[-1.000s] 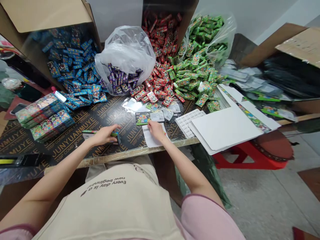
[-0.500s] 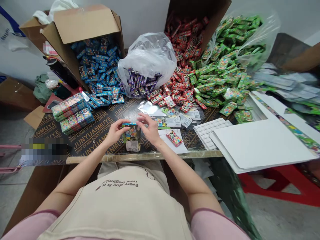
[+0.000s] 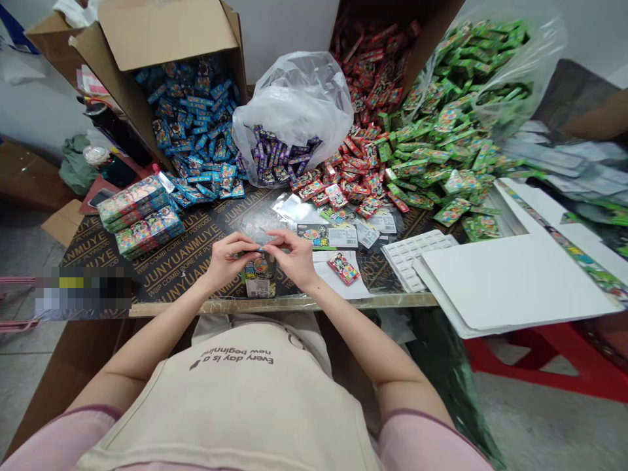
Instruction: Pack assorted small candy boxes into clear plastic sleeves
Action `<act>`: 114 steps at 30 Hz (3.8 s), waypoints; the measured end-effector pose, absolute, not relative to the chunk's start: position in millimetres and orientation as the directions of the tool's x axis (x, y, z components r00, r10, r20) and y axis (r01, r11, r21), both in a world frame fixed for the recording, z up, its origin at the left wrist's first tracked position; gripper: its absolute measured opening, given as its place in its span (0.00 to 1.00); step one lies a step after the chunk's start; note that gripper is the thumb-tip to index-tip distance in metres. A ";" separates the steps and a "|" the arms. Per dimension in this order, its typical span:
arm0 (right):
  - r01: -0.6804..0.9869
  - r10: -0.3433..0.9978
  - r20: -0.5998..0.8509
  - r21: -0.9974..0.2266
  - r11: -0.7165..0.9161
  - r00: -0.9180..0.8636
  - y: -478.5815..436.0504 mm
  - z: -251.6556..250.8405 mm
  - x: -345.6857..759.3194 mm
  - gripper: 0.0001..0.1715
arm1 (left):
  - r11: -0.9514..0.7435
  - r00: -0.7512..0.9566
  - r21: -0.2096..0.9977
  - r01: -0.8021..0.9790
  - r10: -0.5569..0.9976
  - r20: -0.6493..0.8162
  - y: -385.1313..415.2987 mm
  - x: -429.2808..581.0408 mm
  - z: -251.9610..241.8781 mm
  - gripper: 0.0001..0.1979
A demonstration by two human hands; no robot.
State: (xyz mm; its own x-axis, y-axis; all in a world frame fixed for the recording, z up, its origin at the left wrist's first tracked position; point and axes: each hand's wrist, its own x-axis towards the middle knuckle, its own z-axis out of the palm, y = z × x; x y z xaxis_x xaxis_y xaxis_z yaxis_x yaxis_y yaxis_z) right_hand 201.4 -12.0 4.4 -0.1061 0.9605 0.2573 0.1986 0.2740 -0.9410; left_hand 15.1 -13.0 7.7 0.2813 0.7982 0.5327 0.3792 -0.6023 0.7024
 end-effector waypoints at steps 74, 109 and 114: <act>0.898 0.964 0.161 -0.357 0.258 -0.213 89.9 -74.8 237.4 0.31 | 0.182 -0.181 0.016 0.983 0.959 0.216 3.5 -220.6 -43.9 0.27; 0.187 0.974 0.193 -0.959 0.213 -0.120 100.6 23.3 255.5 0.16 | -0.086 0.062 0.941 0.328 0.996 0.069 -3.0 -39.9 -29.2 0.38; -0.219 0.994 -0.011 -0.975 -0.034 -0.107 42.9 5.7 181.7 0.22 | 0.126 0.231 0.924 -0.362 0.972 -0.042 -7.9 20.5 -12.2 0.43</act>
State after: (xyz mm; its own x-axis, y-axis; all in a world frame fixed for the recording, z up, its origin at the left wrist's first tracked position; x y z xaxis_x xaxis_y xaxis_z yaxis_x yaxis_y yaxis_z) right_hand 181.7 42.9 5.7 -0.1068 0.9942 -0.0109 -0.2191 -0.0342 -0.9751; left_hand 20.5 -7.9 -12.2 0.2310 0.9721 -0.0416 -0.3622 0.1256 0.9236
